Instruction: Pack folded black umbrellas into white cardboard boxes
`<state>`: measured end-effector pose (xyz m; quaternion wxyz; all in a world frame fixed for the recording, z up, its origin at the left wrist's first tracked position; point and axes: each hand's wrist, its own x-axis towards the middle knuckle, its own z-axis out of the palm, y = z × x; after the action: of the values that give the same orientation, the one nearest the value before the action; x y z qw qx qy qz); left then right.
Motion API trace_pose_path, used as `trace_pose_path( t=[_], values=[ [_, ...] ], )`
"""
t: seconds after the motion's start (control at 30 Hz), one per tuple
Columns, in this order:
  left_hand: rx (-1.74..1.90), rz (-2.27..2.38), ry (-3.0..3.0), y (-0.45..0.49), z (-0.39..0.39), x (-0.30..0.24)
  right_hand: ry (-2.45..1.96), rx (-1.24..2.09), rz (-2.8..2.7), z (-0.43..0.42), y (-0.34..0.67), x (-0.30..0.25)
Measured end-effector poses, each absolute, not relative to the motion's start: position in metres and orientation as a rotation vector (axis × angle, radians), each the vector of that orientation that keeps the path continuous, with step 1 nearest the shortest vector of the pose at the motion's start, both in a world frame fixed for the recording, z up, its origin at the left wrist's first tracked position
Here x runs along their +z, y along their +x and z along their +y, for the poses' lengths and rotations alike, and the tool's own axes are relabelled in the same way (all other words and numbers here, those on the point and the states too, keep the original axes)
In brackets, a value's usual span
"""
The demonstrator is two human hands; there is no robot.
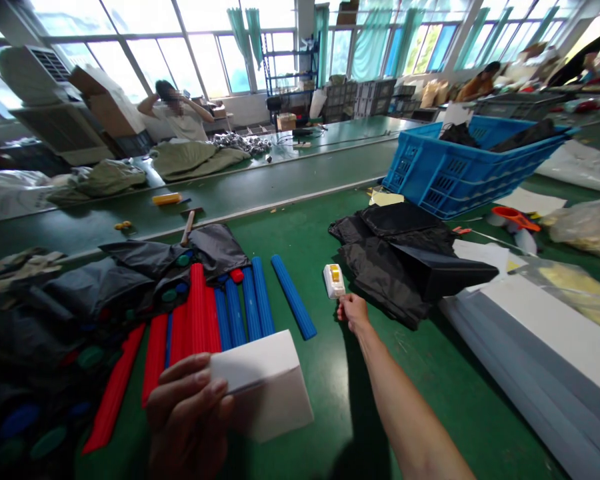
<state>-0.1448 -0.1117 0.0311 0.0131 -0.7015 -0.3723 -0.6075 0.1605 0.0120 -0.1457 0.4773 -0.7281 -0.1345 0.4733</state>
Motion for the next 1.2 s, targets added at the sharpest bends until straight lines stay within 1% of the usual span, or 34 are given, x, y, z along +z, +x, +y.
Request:
trace_pose_path(
  t=[0.17,0.27,0.37,0.5,0.57,0.63,0.9,1.2],
  values=[
    [-1.87,-1.203,-2.186,-0.143,-0.111,0.032,-1.835,1.199,-0.382,0.014,0.151,-0.131],
    [-1.872,-1.227,-2.211,-0.142,-0.113,0.034,-1.743,1.226,-0.401,-0.002,0.14,-0.103],
    [-1.861,-1.253,-2.198,-0.14,-0.113,0.034,-1.542,1.255,-0.46,-0.041,0.126,-0.05],
    [-1.825,-1.363,-2.017,-0.139,-0.107,0.031,-1.207,1.357,-0.577,-0.106,0.09,0.04],
    [-1.839,-1.362,-1.968,-0.138,-0.105,0.03,-1.173,1.43,-0.627,-0.128,0.066,0.074],
    [-1.847,-1.348,-1.974,-0.135,-0.109,0.031,-1.179,1.472,-0.681,-0.141,0.044,0.093],
    [-1.881,-1.281,-2.008,-0.121,-0.156,0.039,-1.325,1.394,-0.782,-0.158,0.013,0.102],
    [-1.91,-1.198,-1.979,-0.115,-0.17,0.042,-1.463,1.337,-0.758,-0.179,0.009,0.1]
  ],
)
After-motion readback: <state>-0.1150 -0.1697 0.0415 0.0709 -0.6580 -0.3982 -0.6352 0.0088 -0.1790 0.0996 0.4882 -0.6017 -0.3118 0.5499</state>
